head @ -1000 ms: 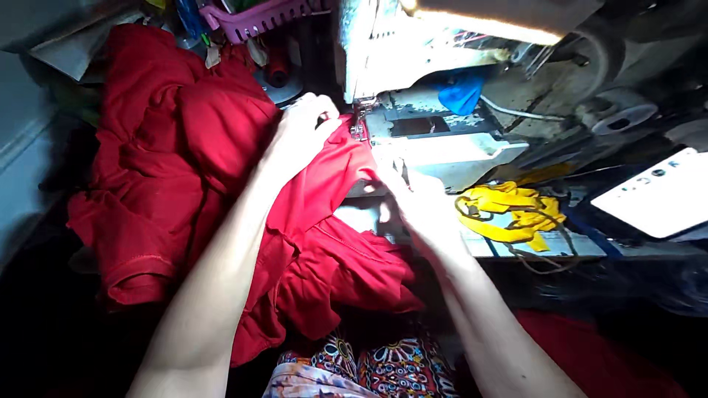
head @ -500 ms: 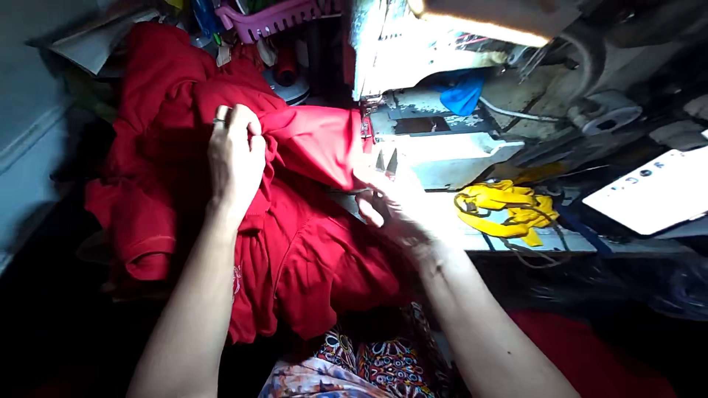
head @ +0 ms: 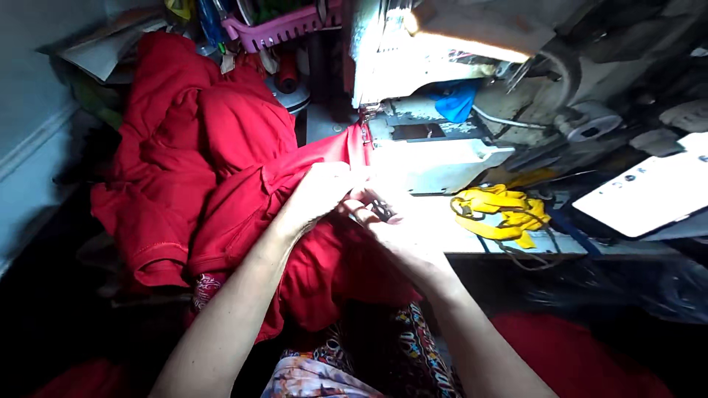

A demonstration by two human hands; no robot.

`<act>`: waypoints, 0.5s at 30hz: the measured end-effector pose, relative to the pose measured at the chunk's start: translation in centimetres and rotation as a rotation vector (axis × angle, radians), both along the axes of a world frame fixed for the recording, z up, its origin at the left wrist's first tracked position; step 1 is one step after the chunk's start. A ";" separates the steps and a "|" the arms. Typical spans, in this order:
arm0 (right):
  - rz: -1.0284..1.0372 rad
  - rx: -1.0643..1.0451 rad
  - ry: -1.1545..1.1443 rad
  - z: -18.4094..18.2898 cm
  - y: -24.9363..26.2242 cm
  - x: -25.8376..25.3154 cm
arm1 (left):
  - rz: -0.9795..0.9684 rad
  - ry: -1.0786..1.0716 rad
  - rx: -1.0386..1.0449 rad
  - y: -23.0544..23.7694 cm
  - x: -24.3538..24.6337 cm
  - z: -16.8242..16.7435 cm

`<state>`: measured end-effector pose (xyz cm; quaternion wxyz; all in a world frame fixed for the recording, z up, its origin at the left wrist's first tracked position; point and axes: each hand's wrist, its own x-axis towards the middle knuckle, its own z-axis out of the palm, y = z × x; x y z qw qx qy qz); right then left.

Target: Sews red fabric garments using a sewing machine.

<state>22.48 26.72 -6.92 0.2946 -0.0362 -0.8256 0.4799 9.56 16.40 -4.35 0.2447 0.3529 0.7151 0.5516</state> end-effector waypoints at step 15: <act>-0.060 0.076 -0.102 3.3 3.0 -1.3 | -0.355 1.087 -0.762 -0.6 -4.2 10.7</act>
